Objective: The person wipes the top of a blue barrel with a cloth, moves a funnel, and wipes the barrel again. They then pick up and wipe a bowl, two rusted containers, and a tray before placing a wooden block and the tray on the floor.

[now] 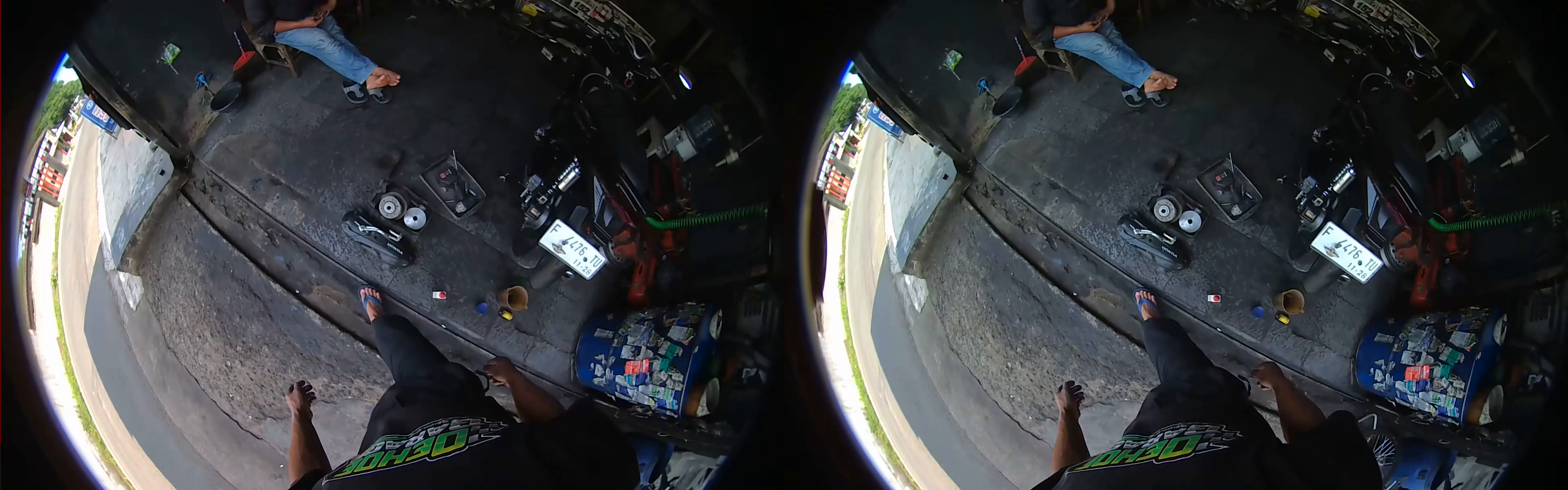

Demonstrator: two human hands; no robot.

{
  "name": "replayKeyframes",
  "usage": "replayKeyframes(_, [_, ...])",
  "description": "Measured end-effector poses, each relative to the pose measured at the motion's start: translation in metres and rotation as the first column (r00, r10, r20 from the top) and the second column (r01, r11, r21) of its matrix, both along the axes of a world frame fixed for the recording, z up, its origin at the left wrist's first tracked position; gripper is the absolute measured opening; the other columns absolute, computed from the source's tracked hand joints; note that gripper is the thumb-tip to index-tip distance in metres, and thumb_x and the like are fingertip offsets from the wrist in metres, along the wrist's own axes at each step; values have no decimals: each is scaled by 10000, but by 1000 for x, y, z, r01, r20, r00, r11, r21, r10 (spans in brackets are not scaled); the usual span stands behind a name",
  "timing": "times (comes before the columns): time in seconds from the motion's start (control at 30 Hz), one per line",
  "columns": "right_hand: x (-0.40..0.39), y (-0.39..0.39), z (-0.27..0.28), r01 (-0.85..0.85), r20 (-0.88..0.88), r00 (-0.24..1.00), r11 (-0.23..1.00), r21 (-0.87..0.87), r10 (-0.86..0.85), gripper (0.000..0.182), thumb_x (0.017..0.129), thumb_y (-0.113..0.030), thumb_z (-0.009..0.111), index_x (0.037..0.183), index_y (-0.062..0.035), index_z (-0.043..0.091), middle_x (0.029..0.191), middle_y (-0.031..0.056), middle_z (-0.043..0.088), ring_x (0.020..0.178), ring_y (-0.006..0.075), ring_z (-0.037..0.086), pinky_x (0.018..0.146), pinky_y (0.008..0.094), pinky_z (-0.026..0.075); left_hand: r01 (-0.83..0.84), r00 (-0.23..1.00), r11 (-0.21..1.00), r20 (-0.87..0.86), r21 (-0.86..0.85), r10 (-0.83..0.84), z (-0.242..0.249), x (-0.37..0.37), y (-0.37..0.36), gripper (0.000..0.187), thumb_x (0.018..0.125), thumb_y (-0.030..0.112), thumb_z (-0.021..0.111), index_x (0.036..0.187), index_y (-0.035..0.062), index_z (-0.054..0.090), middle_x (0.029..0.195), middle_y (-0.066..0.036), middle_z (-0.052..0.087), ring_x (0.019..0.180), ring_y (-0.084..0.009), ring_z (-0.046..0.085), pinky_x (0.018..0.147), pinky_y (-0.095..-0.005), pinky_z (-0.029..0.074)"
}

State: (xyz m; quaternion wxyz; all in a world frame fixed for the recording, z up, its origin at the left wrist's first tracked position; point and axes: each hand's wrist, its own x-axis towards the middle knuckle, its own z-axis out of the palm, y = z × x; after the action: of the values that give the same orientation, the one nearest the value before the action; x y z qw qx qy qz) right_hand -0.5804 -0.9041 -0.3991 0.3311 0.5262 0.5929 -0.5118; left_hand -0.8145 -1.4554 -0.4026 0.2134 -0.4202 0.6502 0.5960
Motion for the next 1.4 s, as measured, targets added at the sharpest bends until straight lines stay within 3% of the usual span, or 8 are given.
replayKeyframes(0.23, [-229,36,-43,282,-110,957,951,129,-269,181,851,-151,622,691,-89,561,594,53,531,467,163,523,397,290,406,74,971,997,226,27,-78,-14,-201,9,320,884,271,536,1078,18,561,850,-173,647,558,-224,576,463,-335,468])
replayKeyframes(0.33, [-364,38,18,567,-493,711,823,-19,-501,244,858,-92,685,1064,-39,566,754,40,584,545,112,527,452,280,427,321,929,947,187,33,-321,1,-286,18,298,894,275,535,1072,39,572,837,-155,649,549,-208,565,461,-325,462])
replayKeyframes(0.5, [-507,32,113,420,-747,614,907,36,-255,259,865,-76,683,1090,-30,563,750,36,583,589,105,537,505,258,444,447,885,894,156,-20,-439,10,-467,52,302,916,307,526,1068,51,581,831,-133,654,544,-190,558,462,-305,456])
replayKeyframes(0.77, [-526,-14,14,912,-160,407,388,137,-899,121,834,-129,641,926,-122,562,640,24,515,506,145,525,375,306,392,485,791,757,149,438,-593,-19,-784,98,243,872,319,557,981,101,554,778,-77,603,522,-153,486,464,-290,422])
replayKeyframes(1.0, [-577,-114,37,991,-105,135,133,33,-985,83,799,-88,643,750,-82,576,578,67,489,439,201,496,349,368,373,743,669,650,215,-162,-711,40,-1003,268,87,823,212,560,854,136,529,672,-45,528,434,-135,351,379,-278,308])
replayKeyframes(1.23, [-690,-18,16,946,93,316,321,51,-944,100,870,-159,623,849,-67,589,652,117,594,503,223,571,418,358,466,787,558,541,34,297,-829,11,-1125,501,75,845,140,559,876,88,603,730,-49,598,461,-146,471,390,-264,373])
replayKeyframes(1.3, [-702,54,-9,711,234,692,700,-59,-683,116,900,-173,573,821,-92,595,693,106,614,553,220,597,461,360,494,896,440,442,-203,39,-875,18,-1106,575,175,878,163,557,976,38,630,839,-109,666,530,-194,569,432,-297,454])
replayKeyframes(1.4, [-705,157,-115,831,29,552,553,59,-833,301,894,-169,539,1153,-19,512,734,68,625,575,199,610,499,341,509,932,361,358,122,-50,-924,-10,-1105,670,216,890,124,490,969,-8,641,892,-146,679,658,-248,627,525,-393,512])
